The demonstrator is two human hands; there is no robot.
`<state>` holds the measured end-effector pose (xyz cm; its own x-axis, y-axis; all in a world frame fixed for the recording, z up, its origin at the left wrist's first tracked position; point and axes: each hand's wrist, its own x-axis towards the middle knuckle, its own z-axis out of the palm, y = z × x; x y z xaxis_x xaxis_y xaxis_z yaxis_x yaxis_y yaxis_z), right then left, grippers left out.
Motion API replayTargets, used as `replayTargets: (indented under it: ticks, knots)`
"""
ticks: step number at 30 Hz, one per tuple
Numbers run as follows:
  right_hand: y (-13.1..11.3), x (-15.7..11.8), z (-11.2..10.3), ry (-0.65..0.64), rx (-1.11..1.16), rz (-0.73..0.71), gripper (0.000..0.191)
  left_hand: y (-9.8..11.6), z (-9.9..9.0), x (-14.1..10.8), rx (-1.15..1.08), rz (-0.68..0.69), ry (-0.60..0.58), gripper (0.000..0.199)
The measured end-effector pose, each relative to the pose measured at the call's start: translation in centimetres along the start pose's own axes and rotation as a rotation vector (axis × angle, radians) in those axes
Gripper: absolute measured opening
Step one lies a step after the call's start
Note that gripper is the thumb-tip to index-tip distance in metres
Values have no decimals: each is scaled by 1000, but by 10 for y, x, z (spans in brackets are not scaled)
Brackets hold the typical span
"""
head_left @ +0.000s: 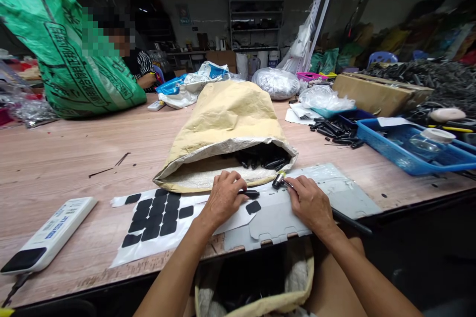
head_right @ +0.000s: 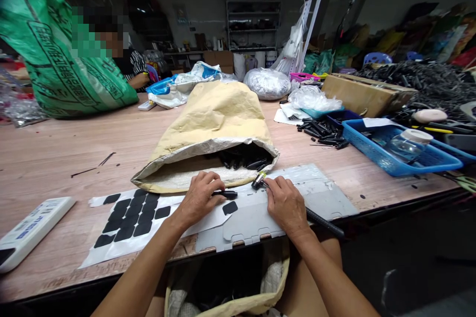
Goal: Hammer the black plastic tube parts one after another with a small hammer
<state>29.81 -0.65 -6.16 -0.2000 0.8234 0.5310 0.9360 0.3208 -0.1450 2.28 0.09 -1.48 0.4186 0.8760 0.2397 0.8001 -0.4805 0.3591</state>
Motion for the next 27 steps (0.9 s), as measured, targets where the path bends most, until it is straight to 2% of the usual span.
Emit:
replayTargets:
  ticks: [3, 7, 10, 13, 19, 22, 27]
  knots:
    - [0, -1, 0, 6, 10, 3, 28, 4, 6, 2, -74, -32, -1, 16]
    - [2, -2, 2, 19, 16, -5, 29, 4, 19, -1, -174, -108, 72, 19]
    - [5, -1, 3, 1, 15, -9, 30, 4, 25, -5, -200, -110, 149, 17]
    - [3, 1, -2, -15, 79, 26, 30, 5, 24, -8, -202, -98, 146, 16]
    - [-31, 11, -27, 91, 431, 62, 31, 3, 22, -6, -250, -130, 95, 17]
    - [-48, 14, -32, 49, 528, 64, 29, 2, 23, -5, -263, -134, 85, 15]
    - [-58, 11, -28, 20, 577, 113, 27, -1, 25, -5, -272, -137, 67, 16]
